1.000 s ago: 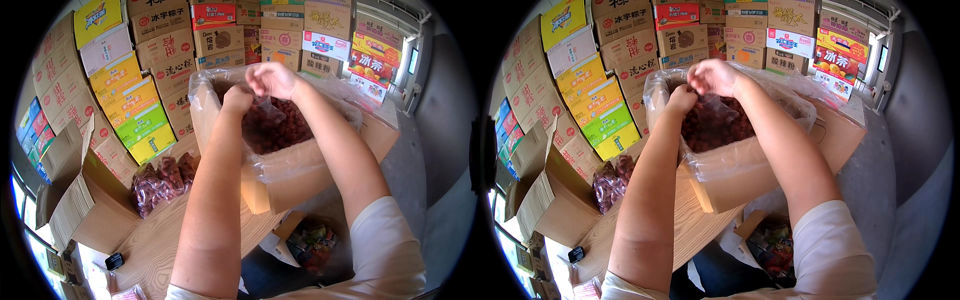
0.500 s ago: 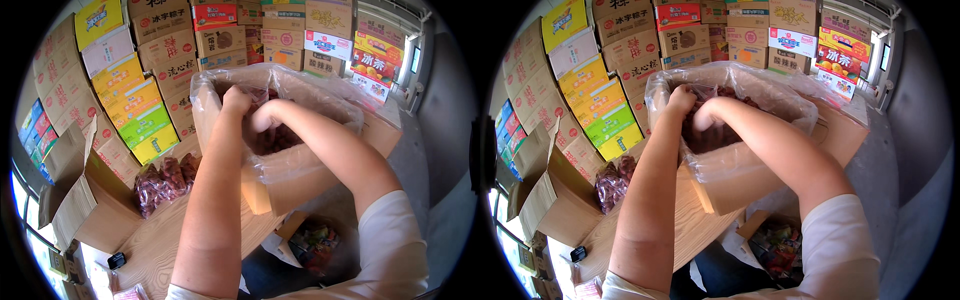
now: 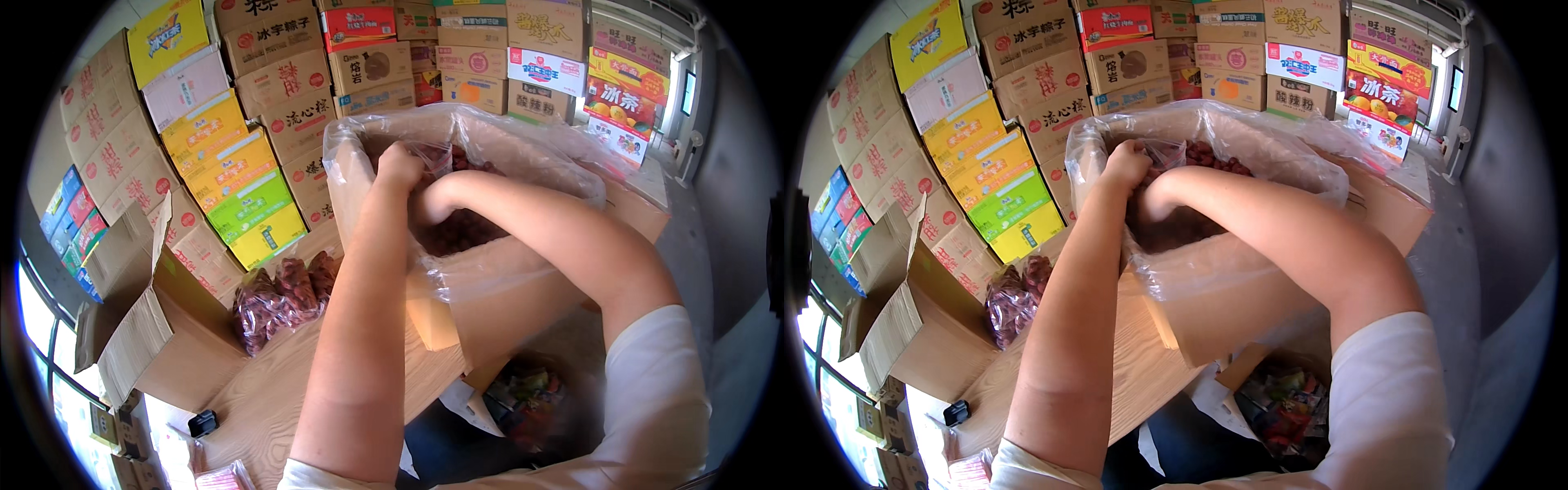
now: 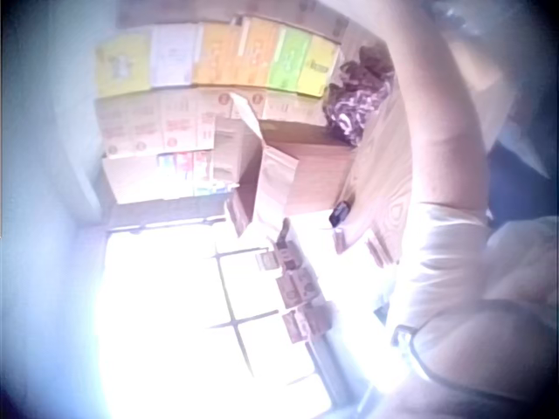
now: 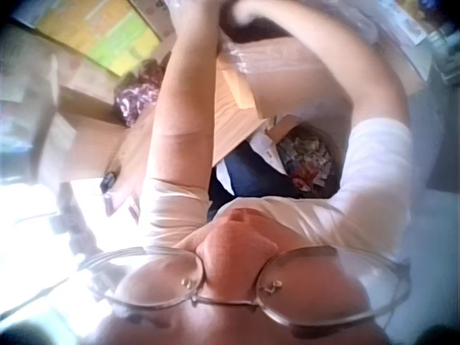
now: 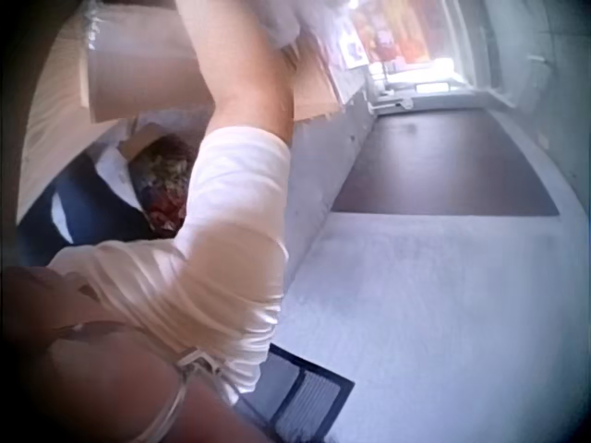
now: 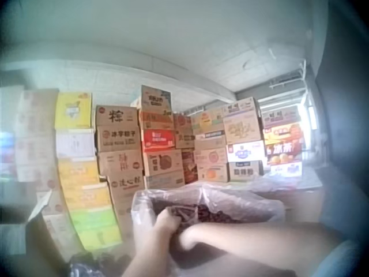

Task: The person repeatedly scoops dried red dates from a large cardboard box into small clear plastic bags. They seal each bag by hand and place it on a wooden table next to a growing pile of finished packages. The workspace is surrounded by stacks of cardboard boxes.

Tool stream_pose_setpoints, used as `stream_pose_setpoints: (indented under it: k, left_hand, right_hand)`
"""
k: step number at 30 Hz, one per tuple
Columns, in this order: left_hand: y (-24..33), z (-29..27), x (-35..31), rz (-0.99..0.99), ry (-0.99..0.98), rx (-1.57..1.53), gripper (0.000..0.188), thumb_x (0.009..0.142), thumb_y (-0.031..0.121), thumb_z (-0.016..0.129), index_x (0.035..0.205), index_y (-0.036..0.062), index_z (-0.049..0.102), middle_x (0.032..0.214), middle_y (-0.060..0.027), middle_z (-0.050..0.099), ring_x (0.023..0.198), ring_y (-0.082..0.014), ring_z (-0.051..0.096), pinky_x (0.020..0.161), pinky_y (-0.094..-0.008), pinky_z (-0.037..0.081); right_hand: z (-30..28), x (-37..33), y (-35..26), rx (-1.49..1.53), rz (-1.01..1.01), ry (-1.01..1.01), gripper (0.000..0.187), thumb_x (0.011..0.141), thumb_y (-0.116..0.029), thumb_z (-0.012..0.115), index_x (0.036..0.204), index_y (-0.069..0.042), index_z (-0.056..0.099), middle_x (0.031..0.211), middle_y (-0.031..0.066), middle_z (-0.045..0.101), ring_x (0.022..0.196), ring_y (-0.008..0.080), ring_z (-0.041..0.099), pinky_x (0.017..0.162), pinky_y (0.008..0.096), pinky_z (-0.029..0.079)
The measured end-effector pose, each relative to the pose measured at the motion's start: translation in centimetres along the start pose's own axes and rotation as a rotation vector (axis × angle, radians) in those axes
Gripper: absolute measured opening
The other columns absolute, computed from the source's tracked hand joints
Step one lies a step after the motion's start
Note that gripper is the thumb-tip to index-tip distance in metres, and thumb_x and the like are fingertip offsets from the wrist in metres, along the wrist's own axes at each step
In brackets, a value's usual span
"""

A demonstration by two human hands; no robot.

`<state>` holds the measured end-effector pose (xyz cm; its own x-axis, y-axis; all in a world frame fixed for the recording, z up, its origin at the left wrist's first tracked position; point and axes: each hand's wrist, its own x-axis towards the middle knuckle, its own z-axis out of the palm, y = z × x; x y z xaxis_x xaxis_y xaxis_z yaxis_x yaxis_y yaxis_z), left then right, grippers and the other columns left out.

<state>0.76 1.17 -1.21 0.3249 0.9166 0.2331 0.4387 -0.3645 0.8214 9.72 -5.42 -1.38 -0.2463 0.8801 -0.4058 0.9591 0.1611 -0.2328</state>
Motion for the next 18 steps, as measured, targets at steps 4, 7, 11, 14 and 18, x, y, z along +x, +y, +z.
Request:
stream_pose_setpoints:
  k: [4,7,11,14,18]
  left_hand:
    - [-0.2,-1.1,-0.9,0.002,0.007,0.02,0.048,0.079,0.008,0.058,0.126,0.0042,0.052,0.095,-0.0155,0.067,0.072,-0.0233,0.067,0.06,-0.0374,0.053]
    - [0.2,-0.7,-1.6,-0.029,0.006,-0.001,0.042,0.083,0.011,0.055,0.124,0.0048,0.053,0.086,-0.0121,0.069,0.069,-0.0215,0.067,0.057,-0.0367,0.052]
    - [-0.4,-0.5,-0.1,0.039,0.022,0.175,0.036,0.09,0.016,0.049,0.123,0.0057,0.054,0.082,-0.0113,0.07,0.069,-0.0204,0.068,0.056,-0.0355,0.051]
    - [-0.5,0.0,0.2,0.017,0.016,0.165,0.037,0.09,0.017,0.049,0.125,0.0059,0.053,0.082,-0.0105,0.07,0.071,-0.0203,0.068,0.058,-0.0354,0.051]
    - [-1.0,0.0,0.5,-0.007,0.026,0.147,0.037,0.09,0.017,0.048,0.125,0.0056,0.052,0.081,-0.0099,0.07,0.071,-0.0203,0.068,0.057,-0.0359,0.051]
  right_hand:
    - [-0.7,-1.9,-2.9,-0.051,0.003,-0.146,0.027,0.085,-0.014,0.05,0.098,0.006,0.062,0.091,0.0163,0.067,0.077,0.0248,0.064,0.066,0.0393,0.051]
    - [0.3,-3.9,-3.9,0.135,-0.013,0.029,0.03,0.086,-0.022,0.052,0.101,0.003,0.062,0.093,0.0149,0.067,0.081,0.0234,0.064,0.069,0.0379,0.051]
    - [1.2,-1.7,-2.6,0.227,-0.121,0.277,0.038,0.088,-0.032,0.054,0.112,-0.003,0.057,0.11,0.0113,0.061,0.101,0.0199,0.057,0.083,0.035,0.046]
    - [1.4,1.2,-1.1,0.126,-0.088,0.268,0.052,0.085,-0.03,0.059,0.129,-0.007,0.045,0.136,0.0103,0.046,0.128,0.0192,0.043,0.098,0.0357,0.042]
    - [1.4,2.6,-0.9,0.19,-0.076,0.15,0.051,0.085,-0.034,0.058,0.128,-0.008,0.045,0.132,0.0105,0.049,0.125,0.0193,0.045,0.097,0.0351,0.042]
